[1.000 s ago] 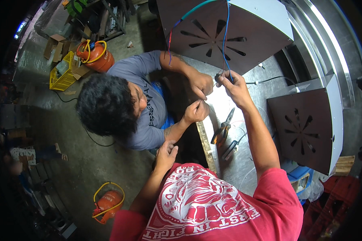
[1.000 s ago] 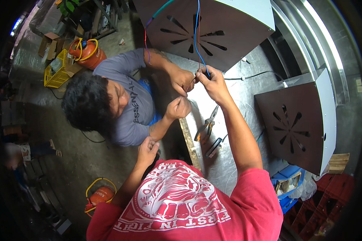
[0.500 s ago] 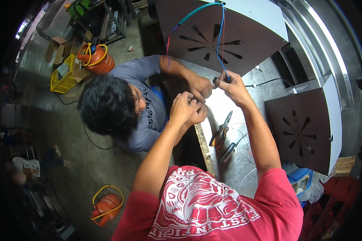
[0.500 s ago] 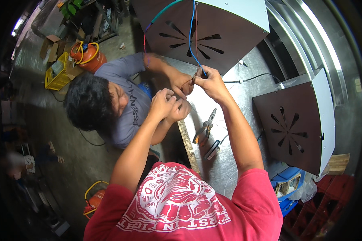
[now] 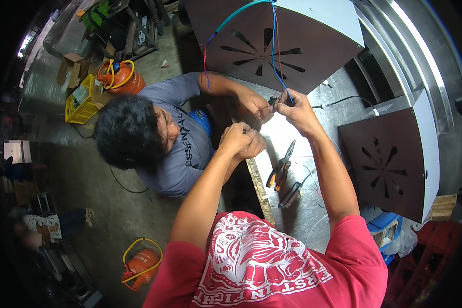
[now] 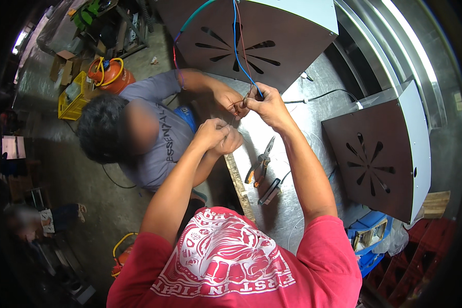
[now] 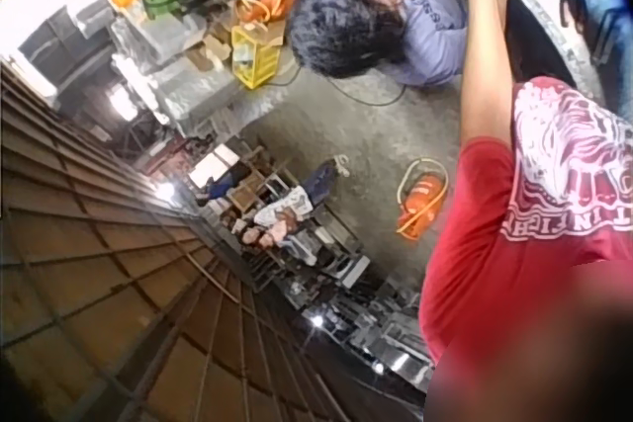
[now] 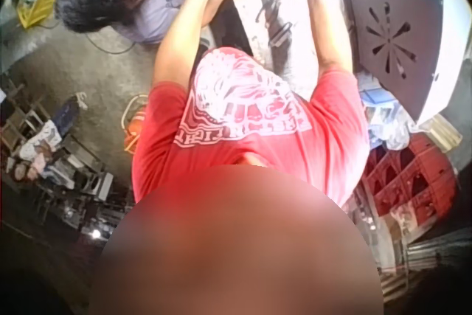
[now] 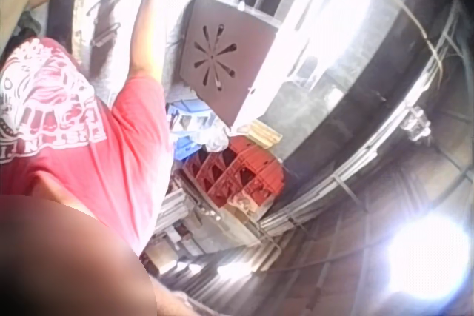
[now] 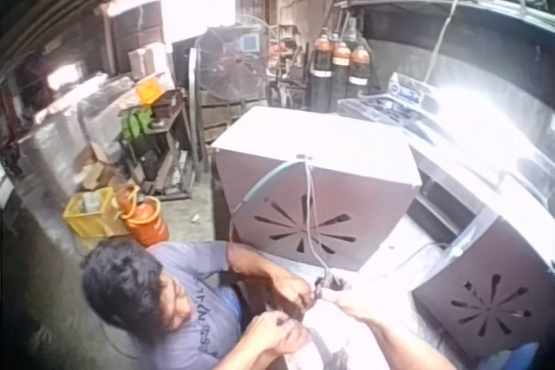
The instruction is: The person strips wire ends and inserts them into orange terminal blocks, then connects two blocks together. A coworker assists by holding wires and handing over tools. The work occurs at a metal workbench with several metal enclosures nearby.
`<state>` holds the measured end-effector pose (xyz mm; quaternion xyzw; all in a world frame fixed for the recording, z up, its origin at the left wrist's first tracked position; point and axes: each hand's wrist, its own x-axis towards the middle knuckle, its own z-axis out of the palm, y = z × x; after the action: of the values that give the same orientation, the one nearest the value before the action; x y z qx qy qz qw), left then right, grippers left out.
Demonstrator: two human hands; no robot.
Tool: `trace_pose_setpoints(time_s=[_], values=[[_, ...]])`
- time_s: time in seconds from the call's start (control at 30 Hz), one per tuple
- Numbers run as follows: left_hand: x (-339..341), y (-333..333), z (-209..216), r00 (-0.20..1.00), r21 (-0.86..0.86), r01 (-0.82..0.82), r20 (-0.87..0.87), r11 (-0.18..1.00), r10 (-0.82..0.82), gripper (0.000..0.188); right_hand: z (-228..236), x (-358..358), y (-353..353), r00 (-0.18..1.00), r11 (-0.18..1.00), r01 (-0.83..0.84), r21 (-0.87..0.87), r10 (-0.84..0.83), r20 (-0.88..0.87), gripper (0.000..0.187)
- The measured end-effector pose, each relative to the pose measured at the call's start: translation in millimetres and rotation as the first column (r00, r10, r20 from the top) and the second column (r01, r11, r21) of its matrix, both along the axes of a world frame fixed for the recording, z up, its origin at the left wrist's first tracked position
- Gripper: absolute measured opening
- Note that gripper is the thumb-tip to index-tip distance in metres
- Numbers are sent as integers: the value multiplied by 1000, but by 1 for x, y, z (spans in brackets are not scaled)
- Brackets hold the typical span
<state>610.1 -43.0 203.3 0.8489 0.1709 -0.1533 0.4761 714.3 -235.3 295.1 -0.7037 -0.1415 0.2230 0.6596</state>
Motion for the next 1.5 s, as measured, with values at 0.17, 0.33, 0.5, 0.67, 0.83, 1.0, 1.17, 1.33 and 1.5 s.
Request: trace_pose_setpoints(time_s=[0.17,0.33,0.5,0.67,0.83,1.0,1.17,1.33,1.5], values=[[6,-2,-5,994,-59,63,94,996,-57,33,6,0,-5,998,998,15,-60,-18,-60,17],[8,-4,-6,945,75,142,287,987,-157,25,4,1,-5,998,996,37,-77,-41,-47,19],[0,-12,20,935,-302,-84,305,950,180,15,-3,2,-7,986,998,30,50,-22,-165,20],[-9,-7,53,881,-690,-230,151,686,448,11,-4,-3,-4,925,967,73,245,26,-379,20],[-8,3,59,812,-790,-204,194,579,551,17,-3,-9,2,892,925,88,369,92,-443,20],[-7,2,66,780,-893,-238,59,383,623,25,-7,-14,10,869,922,127,367,75,-488,21],[-4,-7,78,753,-904,-179,128,388,646,31,-3,-16,15,840,924,140,355,79,-537,24],[1,-8,83,779,-845,-194,176,499,602,24,6,-20,10,856,917,108,383,111,-506,29],[3,-6,86,784,-775,-147,287,614,550,21,9,-16,7,928,963,74,258,29,-371,39]])
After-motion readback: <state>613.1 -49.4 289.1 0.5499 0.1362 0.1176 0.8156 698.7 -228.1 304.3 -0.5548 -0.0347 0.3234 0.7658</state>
